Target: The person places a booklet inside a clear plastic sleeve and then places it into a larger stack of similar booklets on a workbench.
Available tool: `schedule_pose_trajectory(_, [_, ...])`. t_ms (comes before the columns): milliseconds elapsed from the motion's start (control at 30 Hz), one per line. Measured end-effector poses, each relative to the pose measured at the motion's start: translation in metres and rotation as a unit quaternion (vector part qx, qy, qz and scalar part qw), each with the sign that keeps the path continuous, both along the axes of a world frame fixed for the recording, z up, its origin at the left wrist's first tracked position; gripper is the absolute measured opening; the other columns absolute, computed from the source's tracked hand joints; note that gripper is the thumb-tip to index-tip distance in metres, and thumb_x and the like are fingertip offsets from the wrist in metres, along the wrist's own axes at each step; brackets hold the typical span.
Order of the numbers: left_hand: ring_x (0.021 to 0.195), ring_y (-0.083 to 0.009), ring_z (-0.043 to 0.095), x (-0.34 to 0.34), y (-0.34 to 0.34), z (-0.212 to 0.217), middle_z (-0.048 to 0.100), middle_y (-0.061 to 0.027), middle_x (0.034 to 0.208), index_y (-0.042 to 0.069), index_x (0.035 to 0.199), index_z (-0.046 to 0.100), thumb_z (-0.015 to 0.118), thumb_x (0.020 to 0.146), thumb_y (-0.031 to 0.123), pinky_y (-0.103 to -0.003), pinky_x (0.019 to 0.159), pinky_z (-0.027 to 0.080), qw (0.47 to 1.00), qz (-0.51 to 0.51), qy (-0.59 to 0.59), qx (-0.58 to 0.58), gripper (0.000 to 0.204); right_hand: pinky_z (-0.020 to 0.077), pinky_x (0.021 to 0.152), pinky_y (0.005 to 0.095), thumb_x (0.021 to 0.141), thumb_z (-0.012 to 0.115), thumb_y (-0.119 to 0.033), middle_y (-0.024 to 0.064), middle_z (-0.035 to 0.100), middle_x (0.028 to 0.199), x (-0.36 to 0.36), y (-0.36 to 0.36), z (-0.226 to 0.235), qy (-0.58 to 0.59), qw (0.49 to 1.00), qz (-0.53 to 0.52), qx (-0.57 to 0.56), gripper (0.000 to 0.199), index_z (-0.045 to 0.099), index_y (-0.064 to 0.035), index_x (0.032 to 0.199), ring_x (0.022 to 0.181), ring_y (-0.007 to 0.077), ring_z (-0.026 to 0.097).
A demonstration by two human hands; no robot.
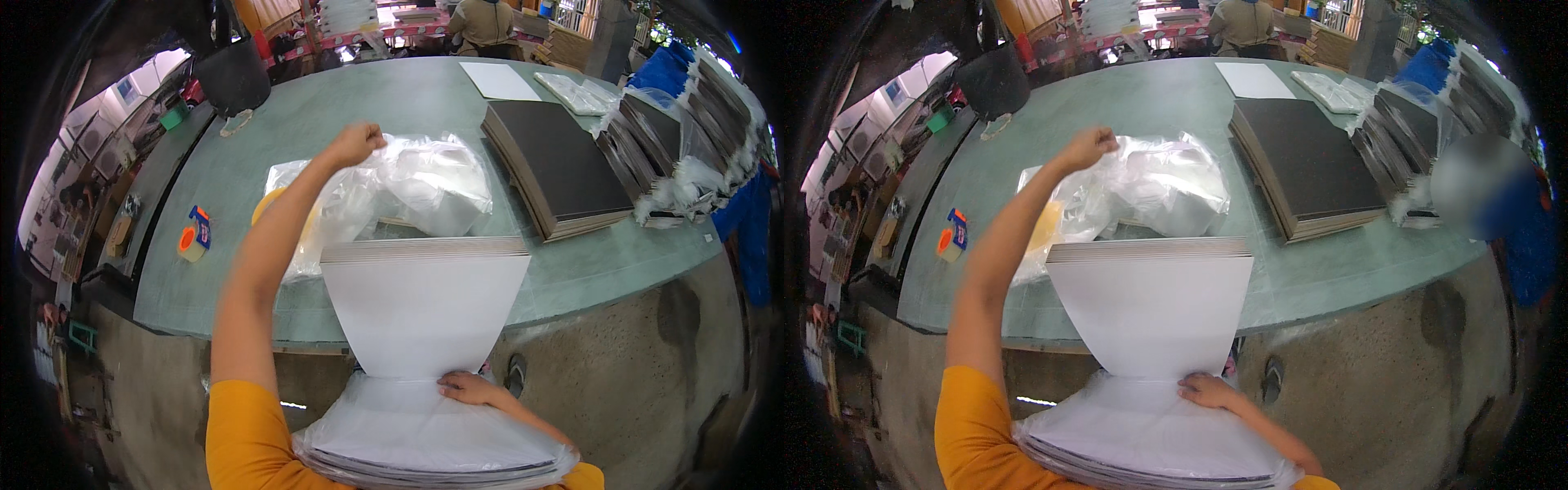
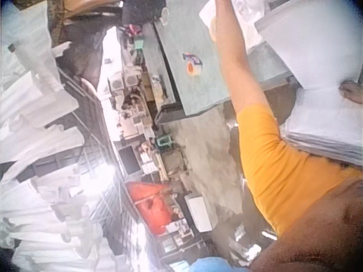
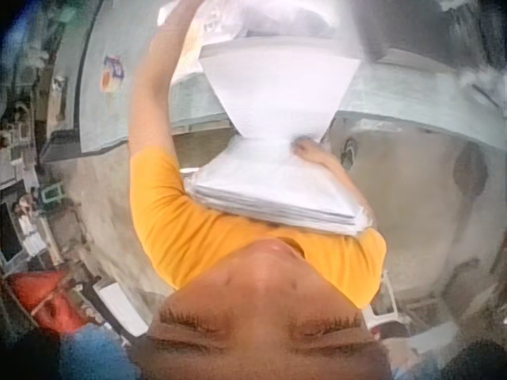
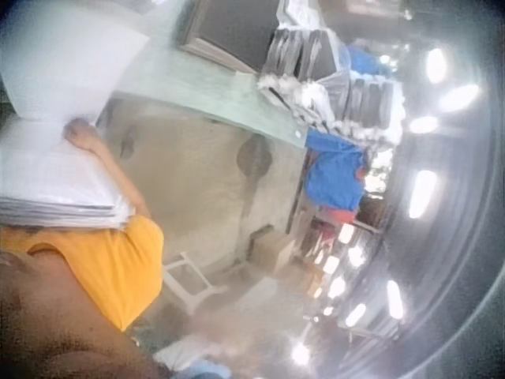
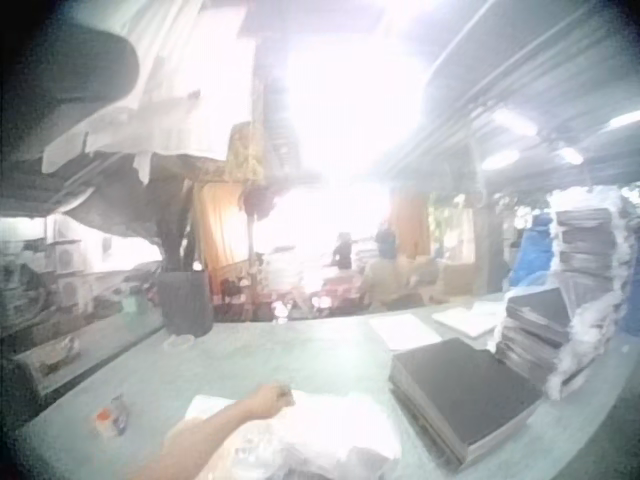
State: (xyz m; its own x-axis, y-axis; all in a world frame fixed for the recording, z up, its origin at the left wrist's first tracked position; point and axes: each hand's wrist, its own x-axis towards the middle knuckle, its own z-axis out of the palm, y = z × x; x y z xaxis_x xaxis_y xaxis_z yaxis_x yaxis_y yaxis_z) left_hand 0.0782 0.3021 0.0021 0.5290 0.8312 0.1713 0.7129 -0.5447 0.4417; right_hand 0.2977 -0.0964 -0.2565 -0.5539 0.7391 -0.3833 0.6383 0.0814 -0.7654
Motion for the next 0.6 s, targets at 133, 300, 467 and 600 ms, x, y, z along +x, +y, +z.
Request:
schedule_pose_trajectory(133, [0.068,-0.0180,0.058,0.010,-0.014,0.020,0.058,-0.0108,0.079,0.001,0.093,0.050,0.053,0.081,0.018,-0.031,0.057,0.046,0.990,0.031,-0.134,-0.017,0.020,0.0341,0.092,0.0379,0.083,0.041,-0.046,0.0167,0.048,0.116,-0.003,0.009,0.008,-0.009,1.000,0.012,-0.023,0.051,0.052,-0.0048,0.111,0.110,0.0321,0.041])
schedule_pose_trajectory(300, [0.070,-0.0239,0.060,0.035,-0.028,-0.005,0.058,-0.0173,0.093,0.002,0.102,0.050,0.057,0.077,0.018,-0.036,0.051,0.048,0.991,0.088,-0.080,-0.064,0.031,0.0320,0.094,0.0372,0.083,0.041,-0.046,0.0169,0.046,0.118,-0.006,-0.002,0.002,-0.006,1.000,0.018,-0.014,0.051,0.051,-0.0053,0.113,0.112,0.0324,0.040])
schedule_pose_trajectory(467, [0.081,-0.0306,0.058,0.032,-0.019,-0.019,0.058,-0.0179,0.093,0.002,0.096,0.054,0.058,0.074,0.019,-0.043,0.066,0.045,0.991,0.021,0.055,0.122,0.028,0.0324,0.094,0.0369,0.083,0.040,-0.046,0.0159,0.047,0.117,-0.004,-0.005,0.002,0.006,0.999,-0.014,-0.034,0.051,0.051,-0.0064,0.112,0.111,0.0319,0.041])
schedule_pose_trajectory(600, [0.077,-0.0326,0.056,0.007,-0.022,0.006,0.058,-0.0174,0.077,0.003,0.088,0.053,0.051,0.080,0.024,-0.045,0.067,0.042,0.940,0.038,-0.022,0.337,0.022,0.0313,0.095,0.0364,0.084,0.041,-0.044,0.0164,0.047,0.117,-0.007,0.004,0.015,-0.019,0.999,-0.001,-0.034,0.050,0.050,-0.0057,0.113,0.112,0.0314,0.040])
